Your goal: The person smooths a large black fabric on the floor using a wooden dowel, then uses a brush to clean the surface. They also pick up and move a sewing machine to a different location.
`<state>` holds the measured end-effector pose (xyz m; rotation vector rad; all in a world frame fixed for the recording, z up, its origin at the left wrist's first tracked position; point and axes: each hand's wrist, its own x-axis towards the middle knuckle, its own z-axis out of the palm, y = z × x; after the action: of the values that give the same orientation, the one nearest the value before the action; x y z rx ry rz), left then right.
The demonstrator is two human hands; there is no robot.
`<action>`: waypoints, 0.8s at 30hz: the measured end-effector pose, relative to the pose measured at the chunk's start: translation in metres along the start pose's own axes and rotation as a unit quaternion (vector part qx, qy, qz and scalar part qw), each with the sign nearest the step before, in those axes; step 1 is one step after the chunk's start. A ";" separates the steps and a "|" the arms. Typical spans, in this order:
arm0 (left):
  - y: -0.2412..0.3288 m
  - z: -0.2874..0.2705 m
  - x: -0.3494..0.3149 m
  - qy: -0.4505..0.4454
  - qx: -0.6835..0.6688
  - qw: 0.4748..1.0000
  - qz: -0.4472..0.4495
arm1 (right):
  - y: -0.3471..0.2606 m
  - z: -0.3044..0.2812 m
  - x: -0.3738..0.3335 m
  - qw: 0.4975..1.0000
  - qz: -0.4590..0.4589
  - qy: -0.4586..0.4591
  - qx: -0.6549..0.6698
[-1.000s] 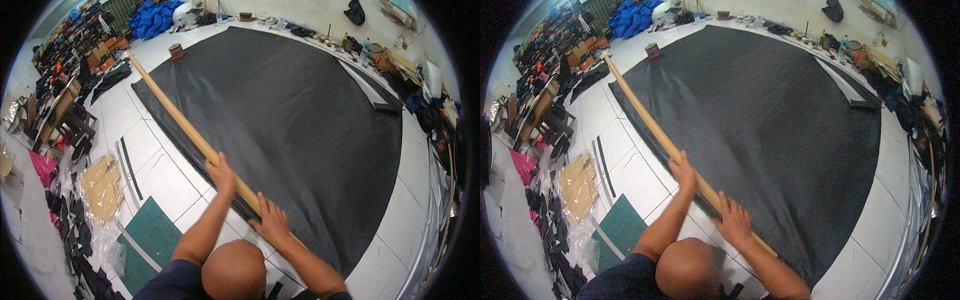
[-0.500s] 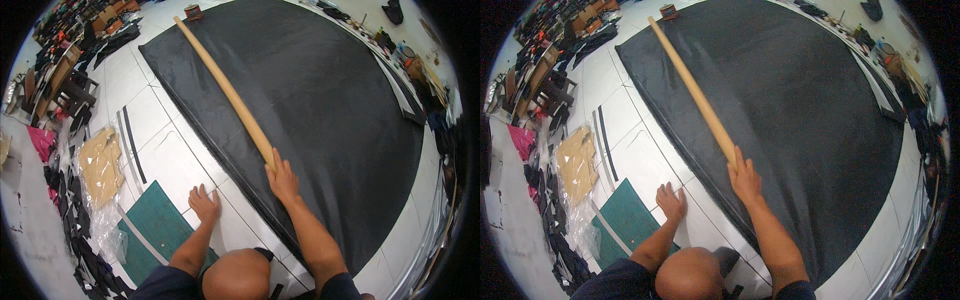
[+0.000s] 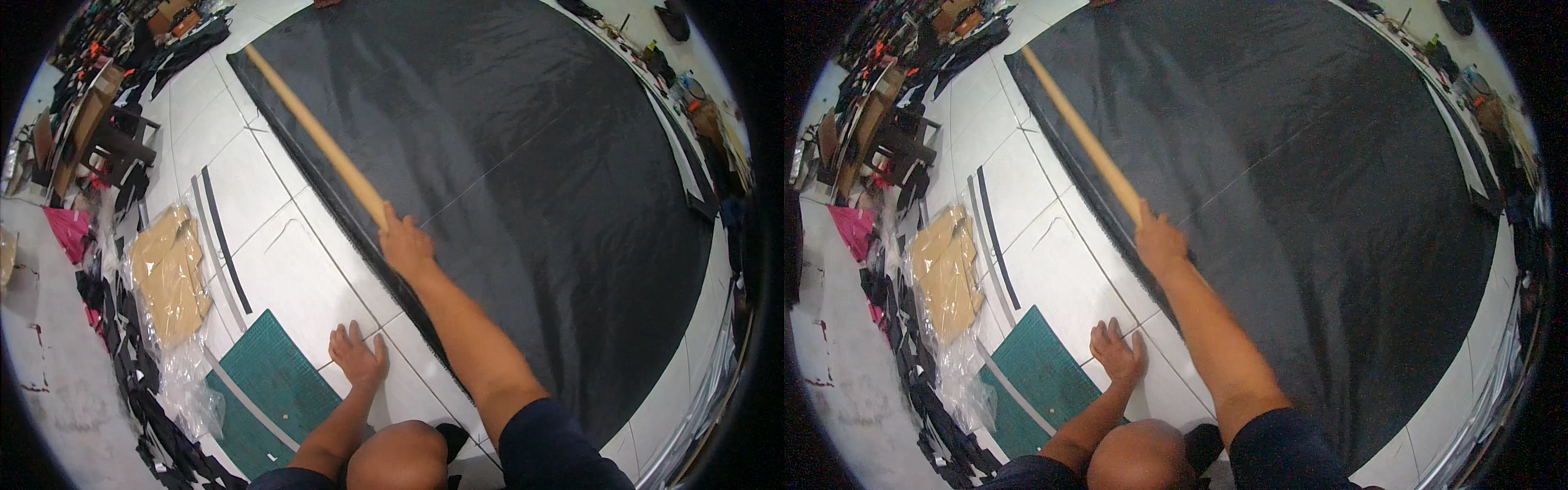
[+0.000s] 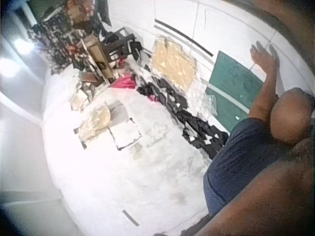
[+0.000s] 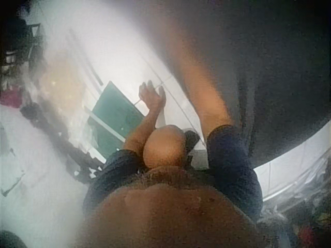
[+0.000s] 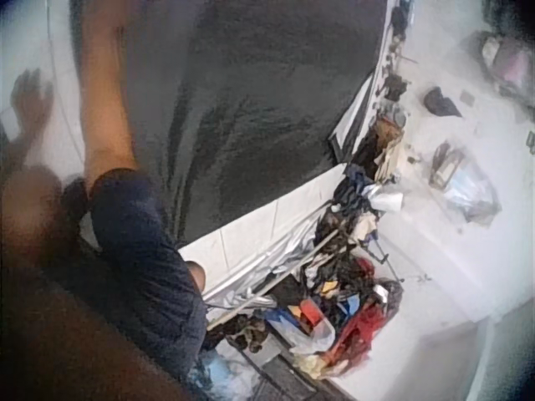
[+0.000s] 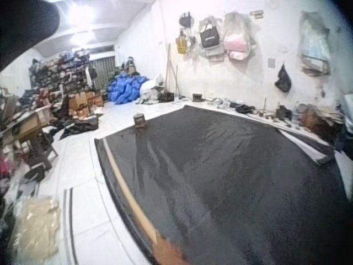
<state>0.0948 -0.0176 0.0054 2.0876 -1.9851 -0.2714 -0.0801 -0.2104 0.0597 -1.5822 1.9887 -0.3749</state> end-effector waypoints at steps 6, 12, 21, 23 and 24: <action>-0.003 0.009 -0.002 0.031 -0.007 0.999 0.023 | 0.015 -0.012 -0.045 0.998 0.012 -0.008 0.058; -0.010 0.005 -0.003 0.045 0.010 0.999 0.023 | 0.100 -0.049 -0.160 0.998 0.037 0.048 0.022; 0.092 -0.011 0.075 0.103 -0.242 0.952 0.157 | 0.188 -0.041 -0.298 0.985 0.010 0.125 -0.120; 0.120 0.004 0.094 0.040 -0.103 0.973 0.200 | 0.183 -0.039 -0.288 0.976 0.008 0.190 -0.105; 0.130 0.016 0.096 0.025 -0.052 0.976 0.210 | 0.179 -0.038 -0.283 0.977 0.011 0.183 -0.112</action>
<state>-0.0282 -0.1197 0.0331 1.5463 -2.2621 -0.2293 -0.2056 0.1028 0.0652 -1.7244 2.3967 -0.4750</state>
